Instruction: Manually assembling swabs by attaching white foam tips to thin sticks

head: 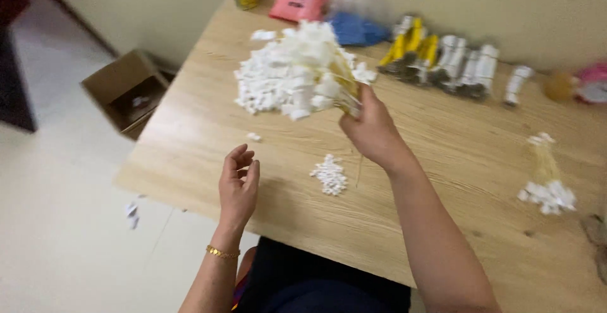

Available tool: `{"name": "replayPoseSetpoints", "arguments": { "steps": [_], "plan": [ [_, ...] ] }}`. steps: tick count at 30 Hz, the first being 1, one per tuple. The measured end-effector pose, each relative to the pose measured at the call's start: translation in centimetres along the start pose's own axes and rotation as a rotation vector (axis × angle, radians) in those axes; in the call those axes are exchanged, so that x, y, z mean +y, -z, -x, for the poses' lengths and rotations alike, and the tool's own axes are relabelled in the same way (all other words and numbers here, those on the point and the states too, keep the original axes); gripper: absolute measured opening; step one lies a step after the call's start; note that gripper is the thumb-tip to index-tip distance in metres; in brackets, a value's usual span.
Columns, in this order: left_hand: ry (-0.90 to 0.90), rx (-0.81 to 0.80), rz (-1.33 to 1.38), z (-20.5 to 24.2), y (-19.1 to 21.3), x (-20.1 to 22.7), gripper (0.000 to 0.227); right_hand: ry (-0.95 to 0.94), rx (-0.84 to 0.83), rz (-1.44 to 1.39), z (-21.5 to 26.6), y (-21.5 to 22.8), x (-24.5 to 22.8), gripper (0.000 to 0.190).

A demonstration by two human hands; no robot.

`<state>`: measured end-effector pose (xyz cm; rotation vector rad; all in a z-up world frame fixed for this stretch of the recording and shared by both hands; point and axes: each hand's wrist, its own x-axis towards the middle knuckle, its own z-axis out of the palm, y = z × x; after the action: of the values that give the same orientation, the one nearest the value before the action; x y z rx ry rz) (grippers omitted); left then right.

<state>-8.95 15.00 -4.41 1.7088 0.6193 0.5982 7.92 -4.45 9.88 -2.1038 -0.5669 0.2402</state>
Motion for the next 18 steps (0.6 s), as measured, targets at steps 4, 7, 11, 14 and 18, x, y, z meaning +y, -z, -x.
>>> {"name": "replayPoseSetpoints", "arguments": {
  "steps": [4,7,11,14,18],
  "plan": [
    [0.003,-0.111,0.046,0.4,-2.4,1.9,0.041,-0.184,0.271,-0.157,4.1,3.8,7.0,0.055],
    [-0.027,-0.198,0.034,0.6,-4.0,1.8,0.042,-0.395,0.476,-0.023,5.4,5.6,16.7,0.053],
    [-0.068,-0.298,0.042,0.3,-6.6,1.9,0.045,-0.667,0.793,-0.063,6.6,4.7,22.2,0.039],
    [-0.134,-0.407,-0.017,0.4,-8.7,3.7,0.047,-0.708,0.976,-0.184,4.5,3.8,24.1,0.041],
    [-0.216,-0.522,-0.09,0.6,-10.4,6.8,0.05,-0.924,1.026,-0.428,-0.3,-0.7,31.0,0.051]
  ]
}}
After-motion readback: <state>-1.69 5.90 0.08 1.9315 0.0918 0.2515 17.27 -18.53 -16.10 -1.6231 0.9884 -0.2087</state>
